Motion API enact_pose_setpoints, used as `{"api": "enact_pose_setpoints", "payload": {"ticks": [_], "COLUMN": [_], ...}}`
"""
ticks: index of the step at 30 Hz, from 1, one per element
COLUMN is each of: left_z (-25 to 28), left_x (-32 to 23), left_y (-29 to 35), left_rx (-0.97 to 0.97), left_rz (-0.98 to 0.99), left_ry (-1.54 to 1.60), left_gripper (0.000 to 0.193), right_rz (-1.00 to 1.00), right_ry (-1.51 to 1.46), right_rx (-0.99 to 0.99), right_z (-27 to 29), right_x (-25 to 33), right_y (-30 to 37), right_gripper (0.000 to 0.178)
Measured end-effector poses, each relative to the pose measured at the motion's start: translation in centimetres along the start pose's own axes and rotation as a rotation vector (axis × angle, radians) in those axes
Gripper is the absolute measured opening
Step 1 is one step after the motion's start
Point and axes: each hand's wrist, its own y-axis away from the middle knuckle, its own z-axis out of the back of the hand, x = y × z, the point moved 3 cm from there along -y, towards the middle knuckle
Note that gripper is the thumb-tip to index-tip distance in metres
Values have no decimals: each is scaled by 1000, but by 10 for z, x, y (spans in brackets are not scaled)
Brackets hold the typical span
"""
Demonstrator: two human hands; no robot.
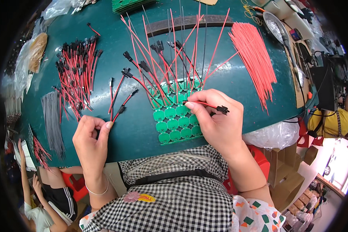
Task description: The person assembles electronic components by hand, inserting wires into a circuit board.
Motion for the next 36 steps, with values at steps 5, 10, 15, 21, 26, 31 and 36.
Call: {"api": "enact_pose_setpoints", "payload": {"ticks": [5, 10, 15, 21, 26, 31, 36], "left_z": [1, -2, 0, 6, 9, -8, -36], "left_x": [-5, -5, -7, 2, -2, -32, -61], "left_y": [-2, 3, 2, 5, 9, 14, 19], "left_rx": [44, 117, 153, 67, 39, 208, 365], "left_rz": [38, -2, 55, 237, 295, 327, 271], "left_ry": [37, 117, 107, 432, 897, 1058, 1154], "left_gripper": [22, 22, 19, 8, 7, 11, 13], "right_rz": [0, -48, -21, 41, 326, 373, 228], "right_ry": [142, 176, 219, 268, 476, 585, 402], "right_rx": [-50, -42, -56, -54, -10, 13, -79], "right_z": [3, 5, 5, 1, -6, -14, -13], "right_x": [2, 8, 8, 6, 16, 17, 11], "right_y": [-1, -2, -2, -2, -3, -11, -7], "right_gripper": [5, 5, 5, 8, 14, 19, 23]}}
